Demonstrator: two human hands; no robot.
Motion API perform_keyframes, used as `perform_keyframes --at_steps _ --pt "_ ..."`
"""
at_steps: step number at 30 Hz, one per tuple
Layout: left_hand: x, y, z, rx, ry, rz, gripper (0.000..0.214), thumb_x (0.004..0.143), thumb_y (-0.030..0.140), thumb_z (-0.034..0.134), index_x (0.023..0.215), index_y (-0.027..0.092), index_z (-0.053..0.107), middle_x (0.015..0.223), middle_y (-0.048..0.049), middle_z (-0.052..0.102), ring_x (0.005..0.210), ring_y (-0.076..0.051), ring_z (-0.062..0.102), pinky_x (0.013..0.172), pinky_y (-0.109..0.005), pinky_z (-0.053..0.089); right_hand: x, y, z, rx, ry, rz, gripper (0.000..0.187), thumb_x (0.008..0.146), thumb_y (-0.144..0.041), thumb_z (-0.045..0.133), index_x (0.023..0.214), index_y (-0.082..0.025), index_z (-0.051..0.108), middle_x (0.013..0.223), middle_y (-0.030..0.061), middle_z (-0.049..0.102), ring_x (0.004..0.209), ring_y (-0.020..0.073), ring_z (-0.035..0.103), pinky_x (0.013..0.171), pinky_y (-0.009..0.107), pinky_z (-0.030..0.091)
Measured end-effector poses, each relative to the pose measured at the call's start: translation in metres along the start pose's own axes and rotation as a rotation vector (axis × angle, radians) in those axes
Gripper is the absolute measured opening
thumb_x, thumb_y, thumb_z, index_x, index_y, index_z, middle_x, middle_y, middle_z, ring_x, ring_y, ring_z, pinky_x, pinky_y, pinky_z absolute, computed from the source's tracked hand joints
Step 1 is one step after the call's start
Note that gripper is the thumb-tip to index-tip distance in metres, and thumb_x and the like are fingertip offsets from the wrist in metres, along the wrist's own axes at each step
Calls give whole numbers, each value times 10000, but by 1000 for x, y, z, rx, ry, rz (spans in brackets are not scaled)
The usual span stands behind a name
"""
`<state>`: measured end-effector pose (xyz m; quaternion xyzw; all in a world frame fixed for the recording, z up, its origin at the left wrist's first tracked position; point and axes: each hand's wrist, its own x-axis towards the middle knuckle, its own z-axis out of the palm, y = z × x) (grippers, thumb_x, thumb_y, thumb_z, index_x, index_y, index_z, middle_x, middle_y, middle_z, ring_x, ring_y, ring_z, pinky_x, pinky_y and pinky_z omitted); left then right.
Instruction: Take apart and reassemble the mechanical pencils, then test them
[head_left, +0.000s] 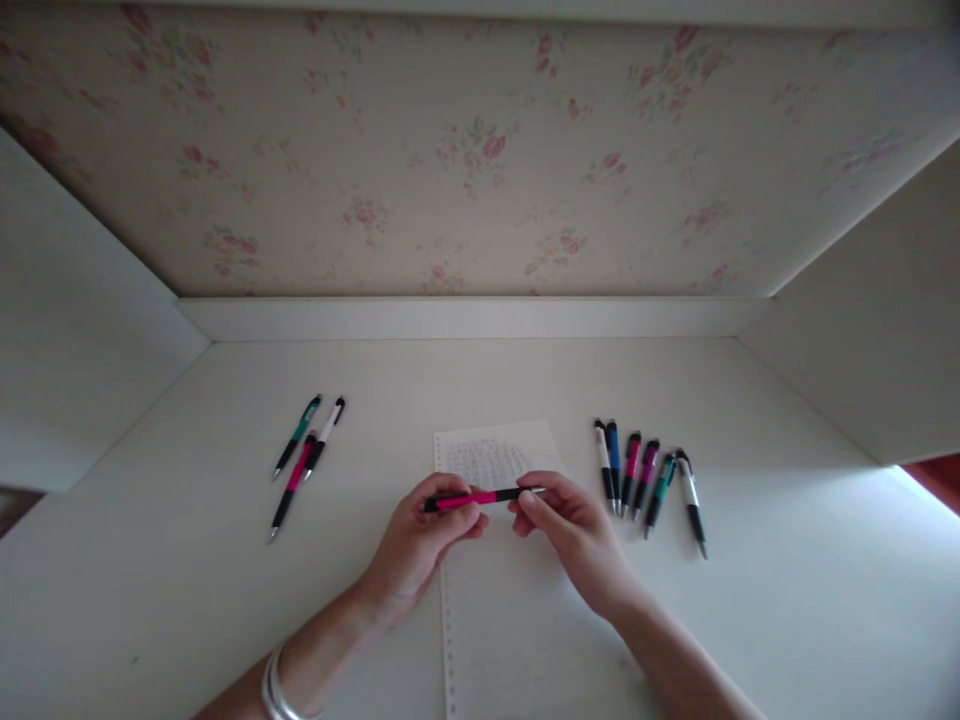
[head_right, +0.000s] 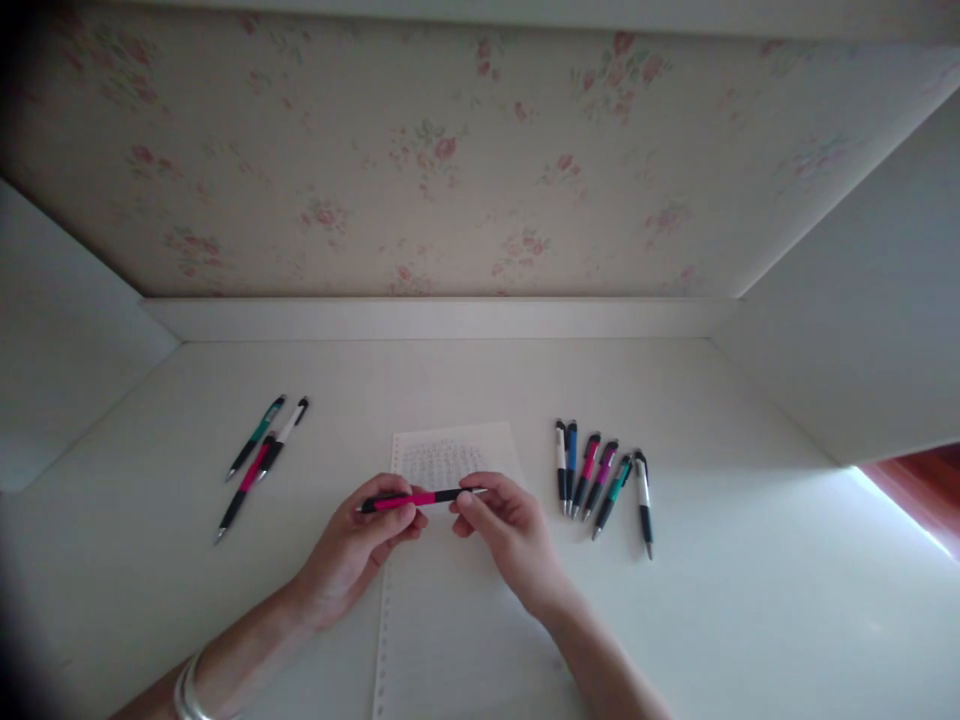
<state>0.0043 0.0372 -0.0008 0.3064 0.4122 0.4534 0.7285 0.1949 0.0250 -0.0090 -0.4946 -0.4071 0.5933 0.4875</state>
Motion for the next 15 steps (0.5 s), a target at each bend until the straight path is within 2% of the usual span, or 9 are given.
perform_keyframes --at_steps 3,5,9,15 --pt "-3 -2 1 210 -176 8 252 803 368 829 863 155 709 743 -4 669 682 -137 615 665 -251 504 -2 5 -1 160 -58 40 335 777 -472 827 930 -197 710 688 16 737 644 153 678 646 278 519" --pt "-4 -3 2 305 -225 9 277 830 414 795 799 151 714 730 -10 648 670 -136 581 643 -248 475 -4 8 0 211 -98 47 303 784 -440 834 923 -196 720 676 8 735 617 136 666 621 259 499" --pt "-3 -7 -1 239 -210 -34 394 745 515 836 836 154 707 705 -2 614 605 -129 533 565 -240 423 -4 11 -1 227 -104 54 276 775 -408 851 894 -192 726 659 -2 725 581 116 640 583 234 460" --pt "0 -12 -4 176 -192 -35 493 825 631 709 754 149 638 677 -10 600 572 -128 536 546 -250 403 -3 13 -4 206 -118 65 266 780 -398 849 904 -190 740 632 -2 719 580 117 629 589 239 448"
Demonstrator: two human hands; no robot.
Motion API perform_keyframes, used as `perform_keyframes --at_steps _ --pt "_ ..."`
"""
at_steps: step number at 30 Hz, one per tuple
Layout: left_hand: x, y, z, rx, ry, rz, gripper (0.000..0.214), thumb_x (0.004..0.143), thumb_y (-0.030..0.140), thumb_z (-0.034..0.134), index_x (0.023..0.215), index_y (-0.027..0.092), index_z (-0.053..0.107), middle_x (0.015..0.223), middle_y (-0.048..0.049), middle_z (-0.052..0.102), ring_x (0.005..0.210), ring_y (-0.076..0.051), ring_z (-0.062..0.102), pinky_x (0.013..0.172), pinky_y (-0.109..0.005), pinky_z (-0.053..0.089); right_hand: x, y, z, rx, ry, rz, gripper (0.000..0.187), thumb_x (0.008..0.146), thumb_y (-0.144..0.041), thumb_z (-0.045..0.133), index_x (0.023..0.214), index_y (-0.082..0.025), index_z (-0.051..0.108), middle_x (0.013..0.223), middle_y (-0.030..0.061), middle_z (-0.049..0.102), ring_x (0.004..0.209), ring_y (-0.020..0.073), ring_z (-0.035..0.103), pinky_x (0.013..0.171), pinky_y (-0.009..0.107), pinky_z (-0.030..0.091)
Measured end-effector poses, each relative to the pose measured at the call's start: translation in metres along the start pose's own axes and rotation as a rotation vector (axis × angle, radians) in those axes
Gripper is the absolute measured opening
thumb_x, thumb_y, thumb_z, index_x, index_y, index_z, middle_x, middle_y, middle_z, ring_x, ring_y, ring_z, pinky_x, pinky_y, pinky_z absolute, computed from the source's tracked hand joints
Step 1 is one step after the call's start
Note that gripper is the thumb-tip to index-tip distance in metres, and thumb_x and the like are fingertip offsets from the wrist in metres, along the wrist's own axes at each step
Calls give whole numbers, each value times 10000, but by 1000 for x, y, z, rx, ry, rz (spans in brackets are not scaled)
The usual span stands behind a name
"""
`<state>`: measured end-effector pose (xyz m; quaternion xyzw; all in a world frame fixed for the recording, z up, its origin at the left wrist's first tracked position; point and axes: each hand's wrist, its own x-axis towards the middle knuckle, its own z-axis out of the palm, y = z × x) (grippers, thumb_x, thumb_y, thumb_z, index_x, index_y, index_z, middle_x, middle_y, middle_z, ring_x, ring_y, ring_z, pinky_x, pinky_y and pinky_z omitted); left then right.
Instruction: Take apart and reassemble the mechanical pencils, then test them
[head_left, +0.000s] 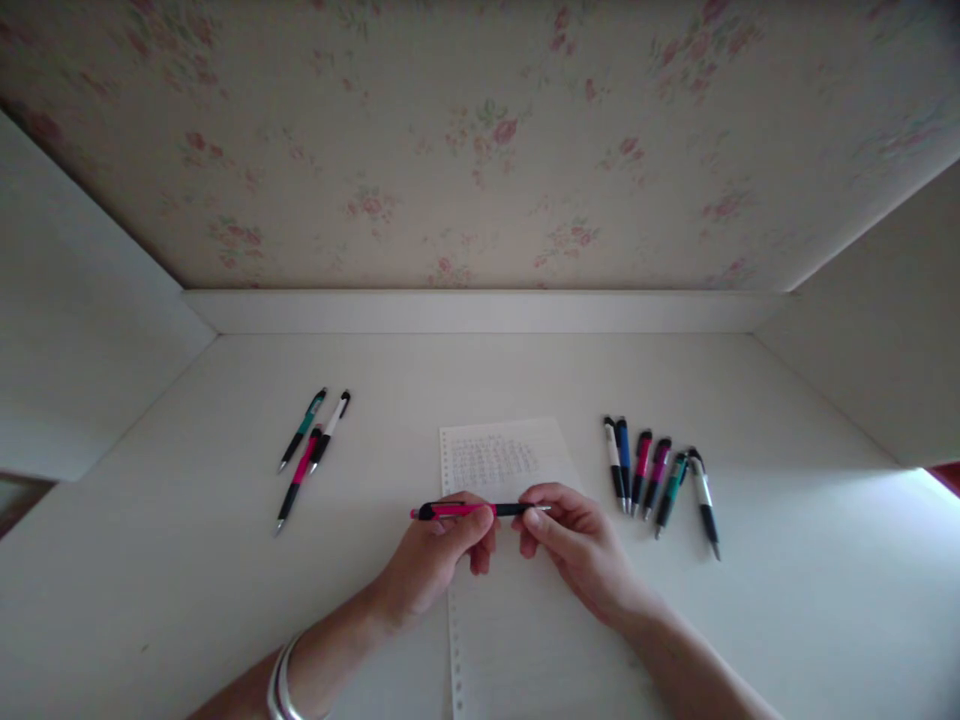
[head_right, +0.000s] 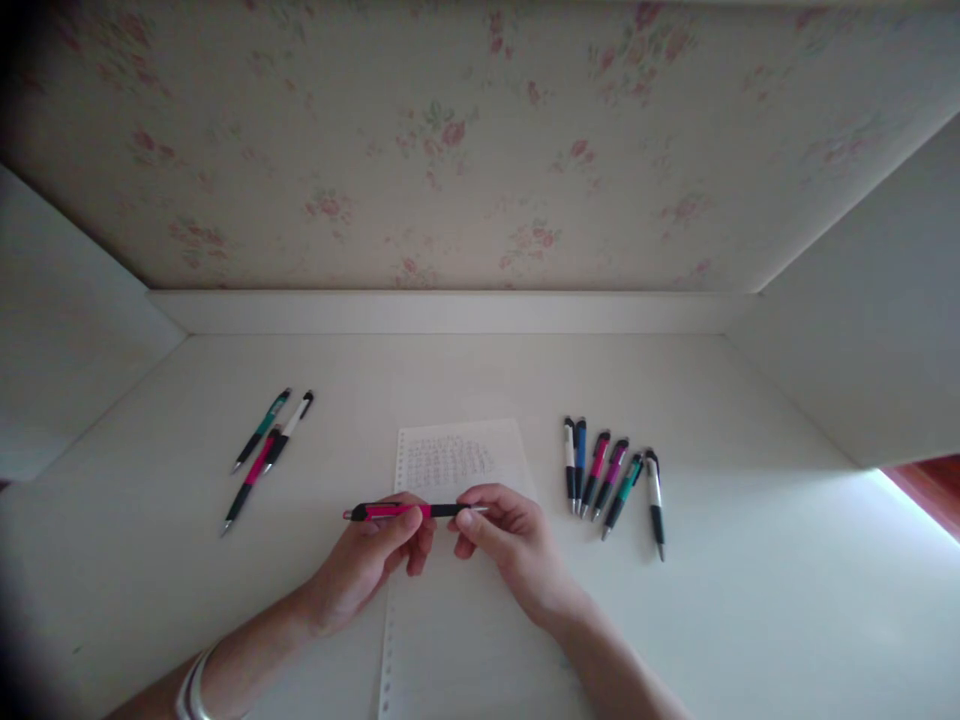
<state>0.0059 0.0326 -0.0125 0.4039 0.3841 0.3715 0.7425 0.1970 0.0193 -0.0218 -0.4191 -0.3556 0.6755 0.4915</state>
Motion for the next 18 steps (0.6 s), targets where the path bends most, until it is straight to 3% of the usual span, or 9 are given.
perform_keyframes --at_steps 8,13,18 --pt "-2 -2 -2 -4 37 12 477 874 616 665 828 141 674 684 -9 601 590 -129 530 558 -256 393 0 -5 3 81 -3 -2 378 745 -333 873 1074 -253 706 802 -2 746 597 122 638 586 257 486" --pt "-3 -1 -1 12 44 13 471 880 612 659 870 142 682 696 -7 600 594 -124 517 564 -255 378 1 -5 4 89 -20 -16 389 723 -281 885 1066 -248 705 772 -18 717 608 113 611 580 245 487" --pt "-2 0 -1 26 37 7 444 884 597 652 846 155 658 689 -2 586 605 -133 518 563 -259 382 0 -5 4 42 -12 -12 300 772 -357 849 1010 -223 727 756 -6 705 614 123 605 581 257 466"
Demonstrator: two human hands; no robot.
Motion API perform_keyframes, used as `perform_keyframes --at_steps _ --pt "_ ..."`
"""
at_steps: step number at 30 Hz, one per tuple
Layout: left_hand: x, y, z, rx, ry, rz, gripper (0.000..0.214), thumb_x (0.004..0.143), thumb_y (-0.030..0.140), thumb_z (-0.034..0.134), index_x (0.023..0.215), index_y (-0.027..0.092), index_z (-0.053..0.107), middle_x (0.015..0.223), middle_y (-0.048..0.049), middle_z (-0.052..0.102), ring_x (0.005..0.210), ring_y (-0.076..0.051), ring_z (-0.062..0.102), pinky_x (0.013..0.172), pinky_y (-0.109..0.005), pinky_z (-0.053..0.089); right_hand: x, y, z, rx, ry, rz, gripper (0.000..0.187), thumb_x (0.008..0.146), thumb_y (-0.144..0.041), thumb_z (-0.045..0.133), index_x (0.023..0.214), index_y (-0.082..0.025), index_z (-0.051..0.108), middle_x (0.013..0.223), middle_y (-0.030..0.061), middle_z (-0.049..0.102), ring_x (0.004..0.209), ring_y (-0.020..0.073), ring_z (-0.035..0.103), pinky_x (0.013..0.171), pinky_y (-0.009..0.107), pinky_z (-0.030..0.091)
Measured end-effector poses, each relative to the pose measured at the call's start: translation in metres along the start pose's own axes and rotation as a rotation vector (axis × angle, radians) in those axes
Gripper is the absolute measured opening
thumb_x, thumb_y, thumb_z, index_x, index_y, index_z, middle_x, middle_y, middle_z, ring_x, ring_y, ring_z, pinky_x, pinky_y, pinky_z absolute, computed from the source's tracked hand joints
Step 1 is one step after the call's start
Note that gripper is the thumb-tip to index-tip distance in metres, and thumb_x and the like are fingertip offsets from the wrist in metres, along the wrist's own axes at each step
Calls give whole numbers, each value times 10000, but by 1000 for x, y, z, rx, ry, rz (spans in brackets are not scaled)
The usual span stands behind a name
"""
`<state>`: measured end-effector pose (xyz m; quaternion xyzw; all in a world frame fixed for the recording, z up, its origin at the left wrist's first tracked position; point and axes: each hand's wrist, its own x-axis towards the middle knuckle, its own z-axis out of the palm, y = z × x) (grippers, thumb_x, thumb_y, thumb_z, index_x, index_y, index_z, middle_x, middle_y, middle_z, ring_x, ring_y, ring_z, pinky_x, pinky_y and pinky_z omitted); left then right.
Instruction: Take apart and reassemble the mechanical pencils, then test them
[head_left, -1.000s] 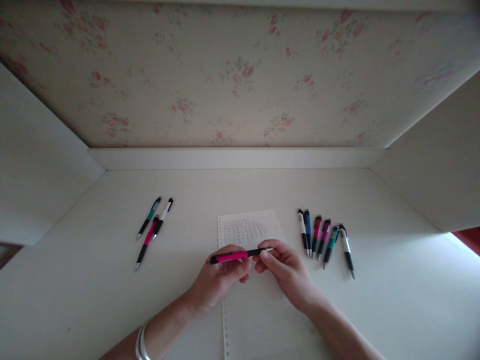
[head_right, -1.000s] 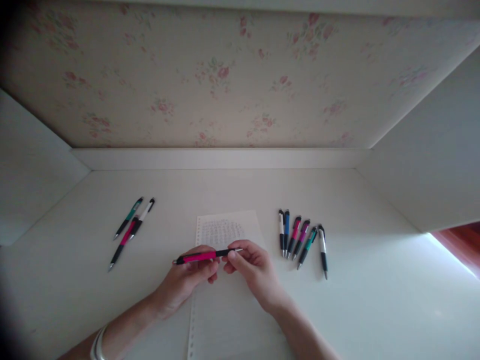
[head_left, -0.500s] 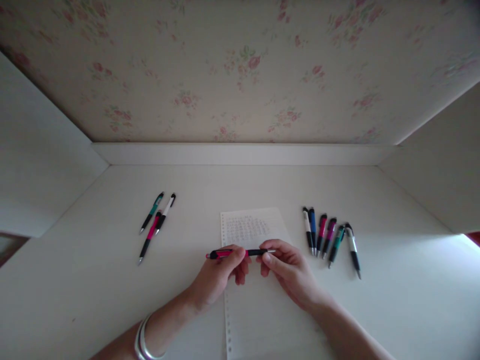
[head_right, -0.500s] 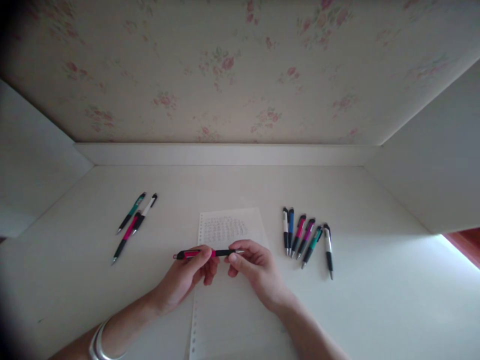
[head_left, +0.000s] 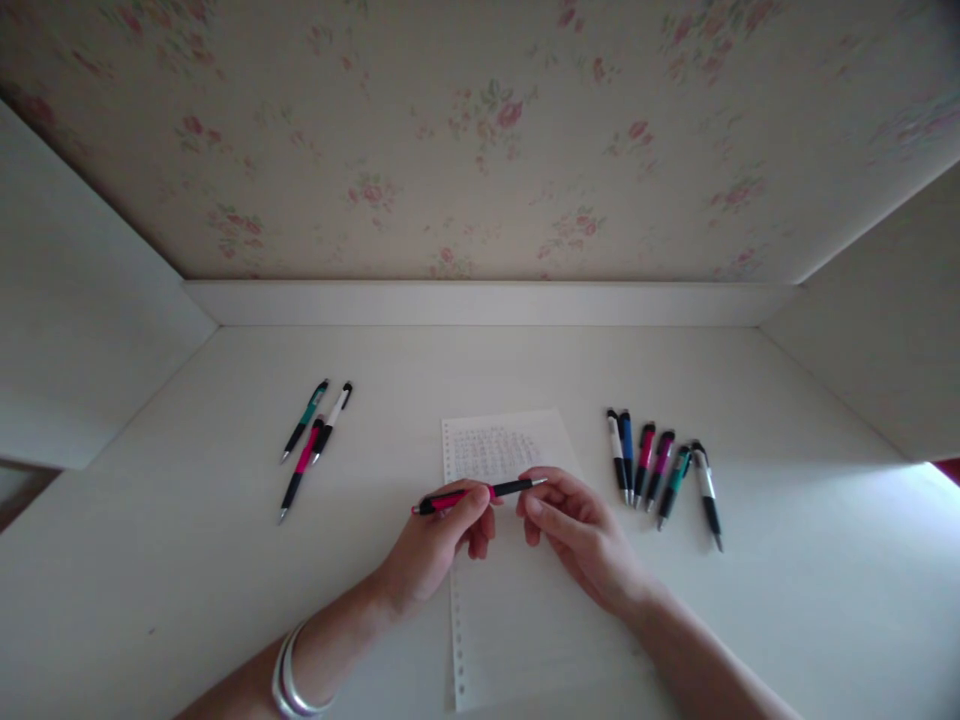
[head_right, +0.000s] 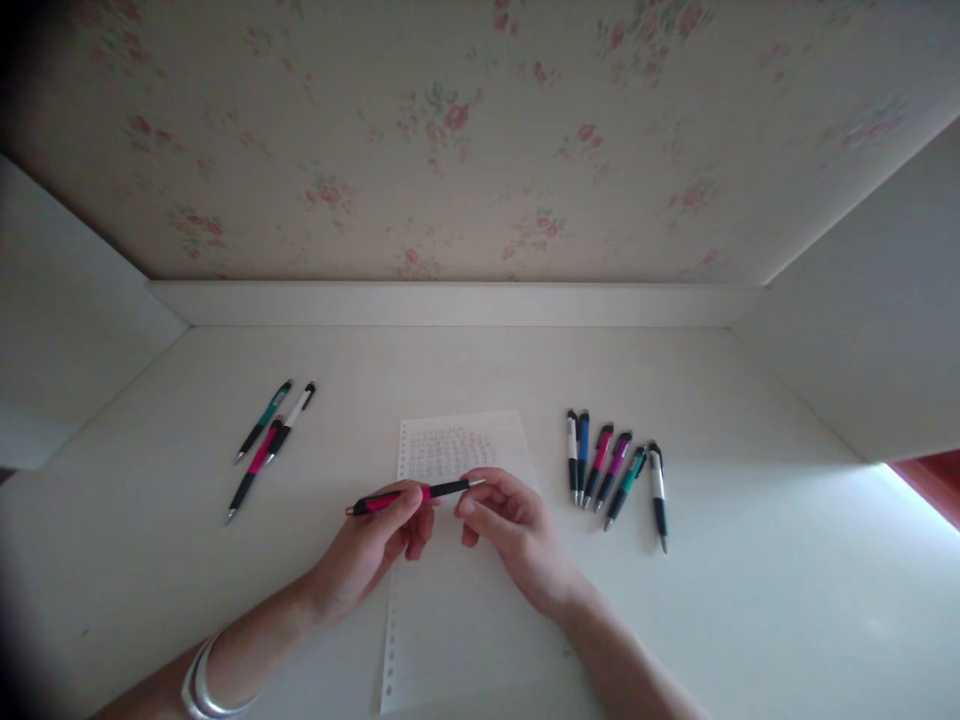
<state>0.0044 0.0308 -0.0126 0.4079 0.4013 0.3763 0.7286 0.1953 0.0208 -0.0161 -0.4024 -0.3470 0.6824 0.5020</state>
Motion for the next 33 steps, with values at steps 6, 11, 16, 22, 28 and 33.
perform_keyframes --at_steps 6,11,16,22,28,33 --pt "0 2 0 22 -13 -9 424 909 563 638 784 159 623 689 -3 574 606 -129 495 574 -260 376 1 -3 0 28 -11 58 314 876 -492 731 907 -179 734 748 29 714 612 117 602 581 248 447" --pt "1 4 0 39 -42 -9 391 924 515 638 749 167 604 676 3 553 612 -130 479 583 -258 371 1 -2 0 -1 8 37 350 886 -518 708 837 -171 716 715 31 707 581 116 597 554 248 435" --pt "0 6 -1 66 -62 -17 369 905 486 673 730 167 612 680 -1 557 626 -136 477 585 -255 368 -2 3 -2 -78 54 -19 259 807 -431 814 881 -198 726 655 -7 682 545 111 576 525 241 424" --pt "-1 8 -1 98 -86 3 327 913 455 680 771 164 640 686 10 545 622 -128 472 587 -248 369 -2 -1 -2 -33 62 -15 239 752 -391 861 833 -201 740 597 -23 649 508 106 559 488 229 406" --pt "-1 10 0 107 -91 30 335 916 440 680 733 162 643 668 11 542 606 -124 462 568 -243 352 -2 0 -3 -19 45 -12 244 751 -378 864 861 -199 741 611 -18 666 510 103 571 490 225 418" --pt "-2 9 -1 102 -89 25 308 893 449 710 803 154 712 666 6 547 600 -123 467 568 -240 366 -3 0 -5 -26 30 7 258 728 -362 883 866 -195 744 601 -13 685 507 107 583 497 227 424"
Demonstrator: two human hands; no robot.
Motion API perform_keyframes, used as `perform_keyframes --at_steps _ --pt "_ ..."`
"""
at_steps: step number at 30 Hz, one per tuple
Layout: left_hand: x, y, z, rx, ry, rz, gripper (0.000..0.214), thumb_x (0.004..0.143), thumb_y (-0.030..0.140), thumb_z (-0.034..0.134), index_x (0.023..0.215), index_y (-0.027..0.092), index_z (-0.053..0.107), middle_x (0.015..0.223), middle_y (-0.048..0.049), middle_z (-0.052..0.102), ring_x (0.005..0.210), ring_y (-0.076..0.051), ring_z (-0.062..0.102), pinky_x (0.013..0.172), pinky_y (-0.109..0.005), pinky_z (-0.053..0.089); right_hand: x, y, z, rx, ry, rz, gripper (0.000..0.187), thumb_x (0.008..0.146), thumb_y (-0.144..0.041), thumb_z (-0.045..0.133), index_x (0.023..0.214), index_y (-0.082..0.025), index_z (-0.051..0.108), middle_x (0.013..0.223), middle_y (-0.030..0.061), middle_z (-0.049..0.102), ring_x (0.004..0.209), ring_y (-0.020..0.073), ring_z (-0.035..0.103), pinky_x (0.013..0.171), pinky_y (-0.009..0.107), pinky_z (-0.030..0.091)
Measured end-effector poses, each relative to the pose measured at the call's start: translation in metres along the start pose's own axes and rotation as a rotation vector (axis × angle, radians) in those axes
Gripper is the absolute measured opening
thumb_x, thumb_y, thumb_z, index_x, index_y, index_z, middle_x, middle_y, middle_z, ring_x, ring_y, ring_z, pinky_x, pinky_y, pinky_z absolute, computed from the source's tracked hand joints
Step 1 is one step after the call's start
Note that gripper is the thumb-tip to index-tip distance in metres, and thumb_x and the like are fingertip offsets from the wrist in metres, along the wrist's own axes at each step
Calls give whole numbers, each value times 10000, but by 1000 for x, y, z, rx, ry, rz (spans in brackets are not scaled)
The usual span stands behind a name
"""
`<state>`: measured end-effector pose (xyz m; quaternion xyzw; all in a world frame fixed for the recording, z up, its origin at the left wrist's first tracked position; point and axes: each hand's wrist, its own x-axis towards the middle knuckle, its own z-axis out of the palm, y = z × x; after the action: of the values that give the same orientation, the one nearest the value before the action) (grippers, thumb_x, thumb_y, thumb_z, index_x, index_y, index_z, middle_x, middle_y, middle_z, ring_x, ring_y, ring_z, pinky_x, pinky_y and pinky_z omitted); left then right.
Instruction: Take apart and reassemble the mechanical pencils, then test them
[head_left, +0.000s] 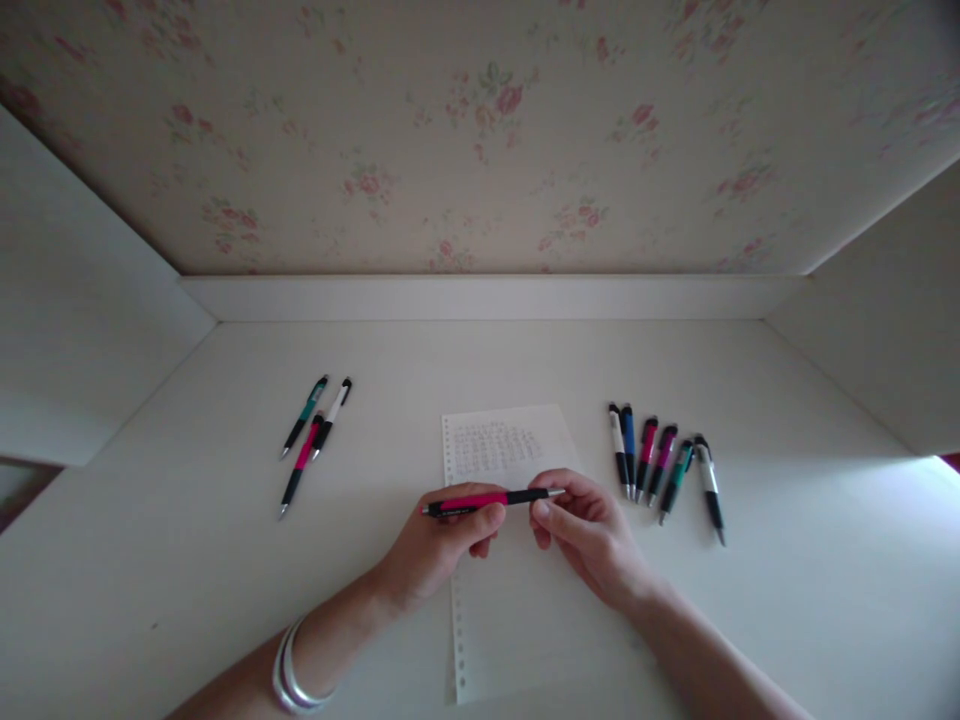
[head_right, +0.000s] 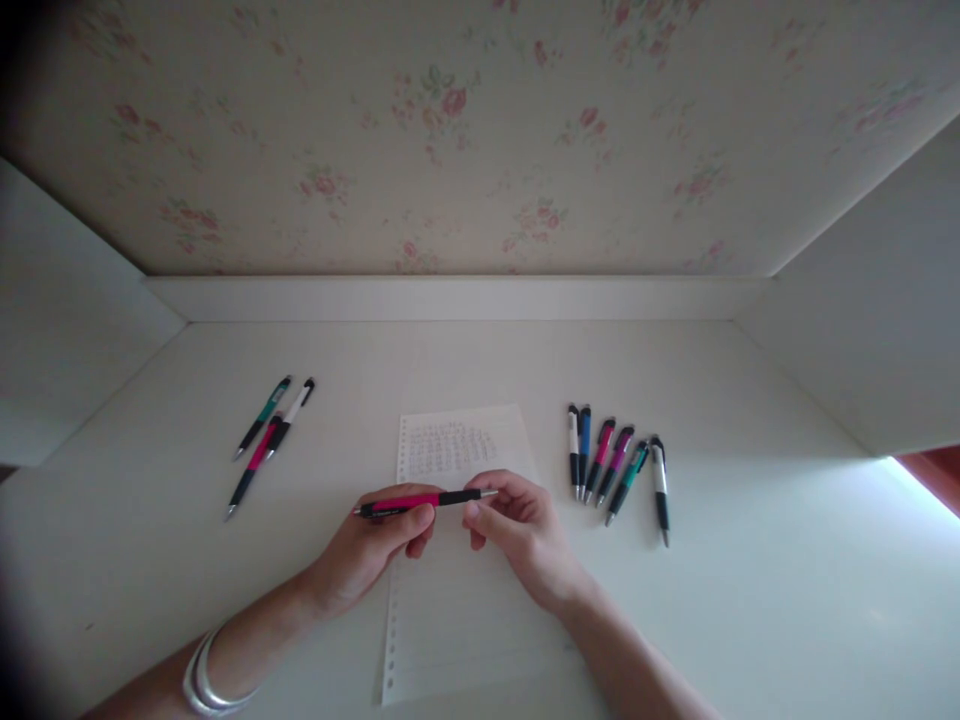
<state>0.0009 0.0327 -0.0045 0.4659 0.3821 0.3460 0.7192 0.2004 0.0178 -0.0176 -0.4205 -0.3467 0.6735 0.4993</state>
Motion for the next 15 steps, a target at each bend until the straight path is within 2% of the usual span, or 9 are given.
perform_keyframes --at_steps 7,9,12,14,15 --pt "0 1 2 -8 33 -19 351 838 475 768 929 137 786 644 3 559 587 -110 460 560 -234 379 1 0 -1 30 -23 21 255 729 -346 889 887 -200 752 602 -11 703 520 103 603 513 215 442" --pt "-2 0 1 -17 30 -32 377 823 464 790 1019 142 787 653 8 564 591 -105 461 572 -236 388 0 -2 1 63 -37 14 239 751 -354 874 893 -202 757 623 -4 713 527 100 607 516 209 449" --pt "-6 -3 -2 -79 -2 -86 570 739 399 882 1247 206 711 765 3 610 663 -108 507 625 -234 416 0 -6 4 139 -44 28 224 770 -365 859 892 -203 763 642 5 715 542 94 605 527 201 458" --pt "-7 -5 -4 -141 -39 -61 686 697 400 914 1316 253 659 859 -8 634 715 -116 546 652 -233 428 0 -9 5 190 -16 37 222 769 -375 856 871 -203 759 630 3 699 545 91 594 519 194 452" --pt "-7 -6 -5 -180 -50 -17 676 710 445 897 1313 262 653 896 -13 636 712 -115 559 642 -232 429 0 -10 5 208 4 36 221 767 -378 856 858 -203 755 621 -2 688 543 89 587 512 188 445"
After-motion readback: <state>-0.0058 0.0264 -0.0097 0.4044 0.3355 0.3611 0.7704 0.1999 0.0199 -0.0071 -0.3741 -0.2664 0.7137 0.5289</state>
